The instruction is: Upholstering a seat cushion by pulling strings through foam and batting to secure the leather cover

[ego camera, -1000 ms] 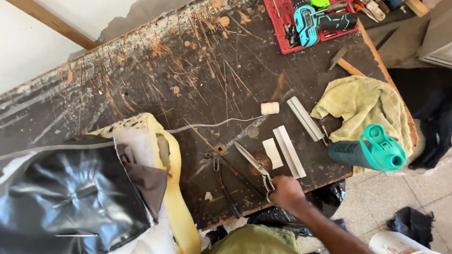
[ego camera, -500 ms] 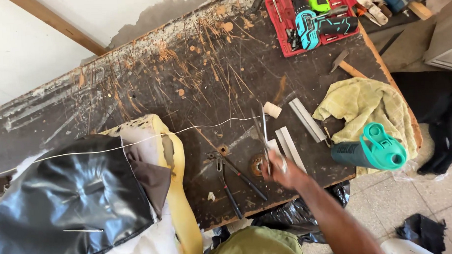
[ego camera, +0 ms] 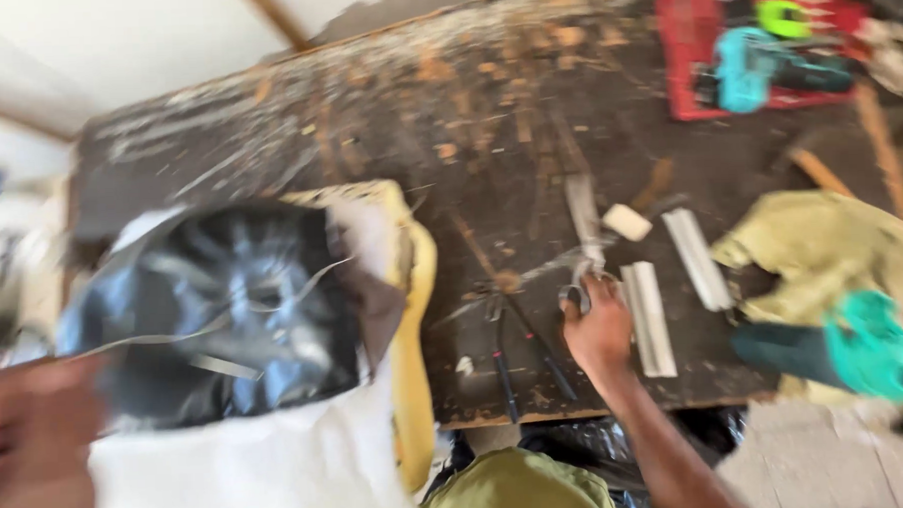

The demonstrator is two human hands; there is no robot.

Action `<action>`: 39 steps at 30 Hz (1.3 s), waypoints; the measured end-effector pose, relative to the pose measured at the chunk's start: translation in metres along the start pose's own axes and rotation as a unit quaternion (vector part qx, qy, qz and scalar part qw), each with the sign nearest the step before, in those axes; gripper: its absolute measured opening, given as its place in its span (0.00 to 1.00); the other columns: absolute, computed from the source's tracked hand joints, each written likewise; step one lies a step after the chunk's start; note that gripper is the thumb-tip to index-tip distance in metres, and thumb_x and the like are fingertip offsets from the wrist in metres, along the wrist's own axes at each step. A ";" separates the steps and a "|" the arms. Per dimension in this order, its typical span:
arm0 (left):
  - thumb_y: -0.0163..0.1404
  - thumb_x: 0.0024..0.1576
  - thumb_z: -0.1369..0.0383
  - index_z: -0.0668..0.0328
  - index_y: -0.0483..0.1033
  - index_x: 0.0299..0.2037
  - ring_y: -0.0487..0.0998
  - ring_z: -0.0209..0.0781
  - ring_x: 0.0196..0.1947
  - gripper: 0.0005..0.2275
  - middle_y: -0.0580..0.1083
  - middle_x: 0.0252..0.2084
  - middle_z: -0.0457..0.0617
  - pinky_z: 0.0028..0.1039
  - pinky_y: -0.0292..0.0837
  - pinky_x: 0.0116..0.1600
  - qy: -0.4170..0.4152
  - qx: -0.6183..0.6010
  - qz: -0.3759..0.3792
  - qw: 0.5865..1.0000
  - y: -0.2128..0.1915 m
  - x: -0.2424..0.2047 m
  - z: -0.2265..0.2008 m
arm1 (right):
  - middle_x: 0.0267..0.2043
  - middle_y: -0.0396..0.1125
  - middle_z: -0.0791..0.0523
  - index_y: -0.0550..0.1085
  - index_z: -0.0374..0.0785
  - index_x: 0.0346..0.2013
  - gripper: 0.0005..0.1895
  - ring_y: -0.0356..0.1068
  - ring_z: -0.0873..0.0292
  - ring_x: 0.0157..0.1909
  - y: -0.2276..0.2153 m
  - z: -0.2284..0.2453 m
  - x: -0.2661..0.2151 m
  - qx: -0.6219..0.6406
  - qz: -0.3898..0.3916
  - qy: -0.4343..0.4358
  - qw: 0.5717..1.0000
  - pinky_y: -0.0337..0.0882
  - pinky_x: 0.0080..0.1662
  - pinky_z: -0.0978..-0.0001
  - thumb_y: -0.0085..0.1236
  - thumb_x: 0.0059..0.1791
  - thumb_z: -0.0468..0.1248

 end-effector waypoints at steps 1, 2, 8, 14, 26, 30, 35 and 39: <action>0.47 0.68 0.71 0.59 0.74 0.66 0.72 0.45 0.31 0.16 0.77 0.43 0.62 0.28 0.59 0.33 -0.011 0.002 -0.014 1.000 0.020 -0.015 -0.006 | 0.55 0.70 0.42 0.75 0.35 0.55 0.27 0.69 0.35 0.56 -0.016 0.052 -0.007 0.007 0.012 -0.012 1.000 0.69 0.52 0.44 0.65 0.42 0.35; 0.50 0.67 0.68 0.55 0.78 0.55 0.74 0.38 0.34 0.09 0.79 0.42 0.51 0.25 0.64 0.39 -0.001 0.026 -0.052 0.998 0.036 -0.029 -0.016 | 0.45 0.77 0.44 0.80 0.34 0.46 0.15 0.77 0.44 0.44 -0.001 0.091 -0.024 0.214 0.180 0.072 0.957 0.78 0.44 0.56 0.63 0.46 0.36; 0.58 0.54 0.66 0.54 0.85 0.33 0.76 0.33 0.22 0.04 0.79 0.23 0.42 0.23 0.70 0.26 0.146 -0.074 0.078 0.983 0.151 -0.121 -0.065 | 0.50 0.72 0.37 0.70 0.23 0.55 0.28 0.75 0.41 0.50 0.011 0.271 -0.129 0.740 0.427 0.209 0.476 0.76 0.54 0.48 0.57 0.51 0.46; 0.55 0.55 0.72 0.55 0.83 0.31 0.83 0.35 0.27 0.04 0.83 0.30 0.44 0.26 0.79 0.34 0.163 -0.111 0.097 0.975 0.127 -0.158 0.059 | 0.27 0.64 0.62 0.71 0.47 0.29 0.10 0.63 0.65 0.28 -0.052 0.246 -0.067 0.800 0.343 0.133 0.474 0.63 0.33 0.77 0.51 0.48 0.27; 0.53 0.59 0.57 0.53 0.88 0.33 0.75 0.39 0.37 0.13 0.80 0.33 0.46 0.31 0.68 0.43 -0.316 0.000 0.051 0.947 -0.010 -0.197 0.442 | 0.21 0.58 0.61 0.74 0.45 0.32 0.13 0.55 0.69 0.21 -0.050 0.164 -0.159 0.620 -0.054 0.186 0.761 0.52 0.26 0.79 0.44 0.46 0.24; 0.62 0.52 0.67 0.64 0.78 0.54 0.70 0.37 0.27 0.20 0.76 0.34 0.51 0.25 0.66 0.34 -0.418 -0.439 0.001 0.795 0.025 -0.231 0.451 | 0.40 0.76 0.48 0.78 0.34 0.29 0.09 0.74 0.60 0.37 -0.003 0.325 -0.268 0.368 0.068 -0.004 0.927 0.70 0.36 0.77 0.52 0.38 0.25; 0.42 0.68 0.70 0.63 0.70 0.35 0.57 0.32 0.20 0.10 0.60 0.22 0.41 0.22 0.55 0.26 -0.105 -0.760 0.255 0.589 0.033 -0.211 0.310 | 0.34 0.79 0.52 0.81 0.37 0.38 0.05 0.78 0.61 0.32 0.028 0.452 -0.379 0.269 0.170 -0.201 0.926 0.81 0.34 0.77 0.62 0.48 0.28; 0.51 0.60 0.75 0.61 0.76 0.38 0.55 0.32 0.21 0.01 0.61 0.21 0.39 0.23 0.54 0.28 -0.034 -0.833 0.246 0.494 0.018 -0.215 0.279 | 0.24 0.75 0.57 0.83 0.34 0.38 0.08 0.64 0.68 0.24 0.038 0.469 -0.424 0.287 0.176 -0.155 0.929 0.65 0.26 0.80 0.65 0.46 0.32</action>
Point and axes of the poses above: each hand's wrist, its own x-axis towards the middle knuckle, its own y-axis out of the palm, z = x × y, the point moved 10 cm from there along x, towards the middle knuckle
